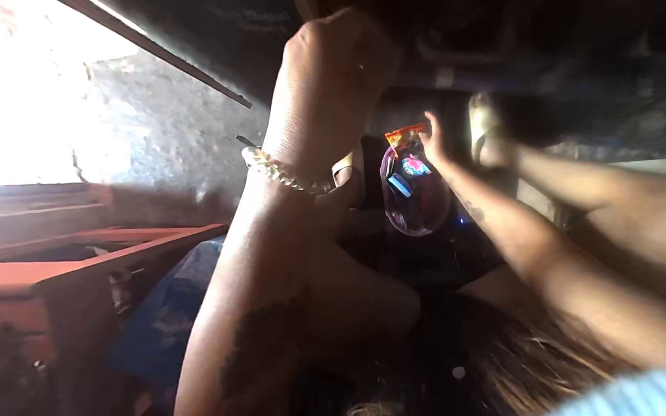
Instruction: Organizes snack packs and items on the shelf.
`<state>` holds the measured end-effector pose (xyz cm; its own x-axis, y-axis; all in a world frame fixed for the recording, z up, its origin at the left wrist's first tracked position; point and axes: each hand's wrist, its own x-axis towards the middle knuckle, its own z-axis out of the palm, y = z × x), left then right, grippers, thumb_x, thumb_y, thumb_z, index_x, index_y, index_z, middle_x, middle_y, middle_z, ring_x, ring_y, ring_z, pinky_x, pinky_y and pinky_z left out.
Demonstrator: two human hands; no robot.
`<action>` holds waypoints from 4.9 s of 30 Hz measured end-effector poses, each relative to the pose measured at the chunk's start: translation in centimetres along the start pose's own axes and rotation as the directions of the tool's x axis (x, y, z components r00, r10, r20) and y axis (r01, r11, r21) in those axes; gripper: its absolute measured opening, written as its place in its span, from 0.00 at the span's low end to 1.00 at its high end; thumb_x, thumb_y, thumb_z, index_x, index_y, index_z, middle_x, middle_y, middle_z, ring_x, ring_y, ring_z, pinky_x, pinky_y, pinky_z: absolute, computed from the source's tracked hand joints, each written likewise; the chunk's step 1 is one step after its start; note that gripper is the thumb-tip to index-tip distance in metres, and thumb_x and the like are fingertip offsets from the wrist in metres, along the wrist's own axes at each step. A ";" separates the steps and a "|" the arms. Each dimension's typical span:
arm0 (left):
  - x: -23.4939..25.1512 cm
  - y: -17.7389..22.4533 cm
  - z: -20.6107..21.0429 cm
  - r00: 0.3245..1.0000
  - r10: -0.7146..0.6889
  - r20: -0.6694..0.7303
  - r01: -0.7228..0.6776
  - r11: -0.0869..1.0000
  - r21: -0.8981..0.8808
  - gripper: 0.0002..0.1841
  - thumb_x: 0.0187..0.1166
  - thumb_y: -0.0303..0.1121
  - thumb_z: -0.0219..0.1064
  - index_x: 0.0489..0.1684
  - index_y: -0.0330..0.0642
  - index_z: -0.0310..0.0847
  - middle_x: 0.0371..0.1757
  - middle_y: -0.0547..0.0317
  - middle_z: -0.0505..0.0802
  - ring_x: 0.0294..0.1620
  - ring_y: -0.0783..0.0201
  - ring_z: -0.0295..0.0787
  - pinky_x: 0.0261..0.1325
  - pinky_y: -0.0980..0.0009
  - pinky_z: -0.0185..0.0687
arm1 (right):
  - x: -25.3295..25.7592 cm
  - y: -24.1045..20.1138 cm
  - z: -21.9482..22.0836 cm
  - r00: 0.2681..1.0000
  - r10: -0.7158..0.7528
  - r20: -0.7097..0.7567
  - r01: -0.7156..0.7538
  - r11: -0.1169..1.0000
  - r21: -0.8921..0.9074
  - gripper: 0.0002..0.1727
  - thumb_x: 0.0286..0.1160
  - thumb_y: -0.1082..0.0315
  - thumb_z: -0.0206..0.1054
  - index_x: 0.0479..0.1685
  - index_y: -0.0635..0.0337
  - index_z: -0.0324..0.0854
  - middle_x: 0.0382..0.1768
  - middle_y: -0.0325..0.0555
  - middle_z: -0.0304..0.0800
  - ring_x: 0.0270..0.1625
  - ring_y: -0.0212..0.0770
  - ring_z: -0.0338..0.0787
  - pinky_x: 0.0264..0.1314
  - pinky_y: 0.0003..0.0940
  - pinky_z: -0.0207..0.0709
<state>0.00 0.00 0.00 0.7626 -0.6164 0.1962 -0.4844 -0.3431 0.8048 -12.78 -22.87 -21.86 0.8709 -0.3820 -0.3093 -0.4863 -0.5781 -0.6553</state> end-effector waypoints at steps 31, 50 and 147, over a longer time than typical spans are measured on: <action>-2.4 15.4 3.3 0.824 -0.459 -0.331 0.052 0.644 -0.764 0.12 0.88 0.37 0.62 0.42 0.39 0.86 0.32 0.62 0.91 0.33 0.71 0.89 0.41 0.71 0.89 | -11.9 -22.1 -23.8 0.875 -0.482 0.032 0.282 0.564 0.776 0.34 0.77 0.71 0.68 0.83 0.58 0.61 0.60 0.39 0.87 0.56 0.27 0.88 0.58 0.27 0.85; 0.2 15.2 1.9 0.817 -0.564 0.121 0.535 0.663 -0.523 0.36 0.91 0.63 0.40 0.88 0.47 0.62 0.64 0.49 0.90 0.54 0.55 0.91 0.54 0.55 0.86 | -10.9 -17.4 -25.4 0.973 0.007 0.231 -0.206 0.477 0.854 0.17 0.92 0.55 0.55 0.66 0.55 0.74 0.42 0.44 0.90 0.35 0.36 0.90 0.33 0.30 0.85; 4.9 18.3 6.0 0.783 -0.621 0.044 0.304 0.320 -0.898 0.14 0.89 0.37 0.60 0.63 0.37 0.75 0.41 0.49 0.91 0.37 0.60 0.91 0.43 0.64 0.90 | 6.8 -22.3 -30.0 0.840 -0.524 -0.142 0.450 0.818 -0.359 0.34 0.77 0.61 0.74 0.82 0.61 0.72 0.79 0.66 0.73 0.84 0.65 0.69 0.86 0.63 0.59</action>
<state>-7.72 -13.54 12.38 0.8789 -0.3004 -0.3706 0.4615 0.3392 0.8197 1.87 -34.17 11.30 0.9760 -0.1202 0.1817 -0.0316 -0.9033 -0.4279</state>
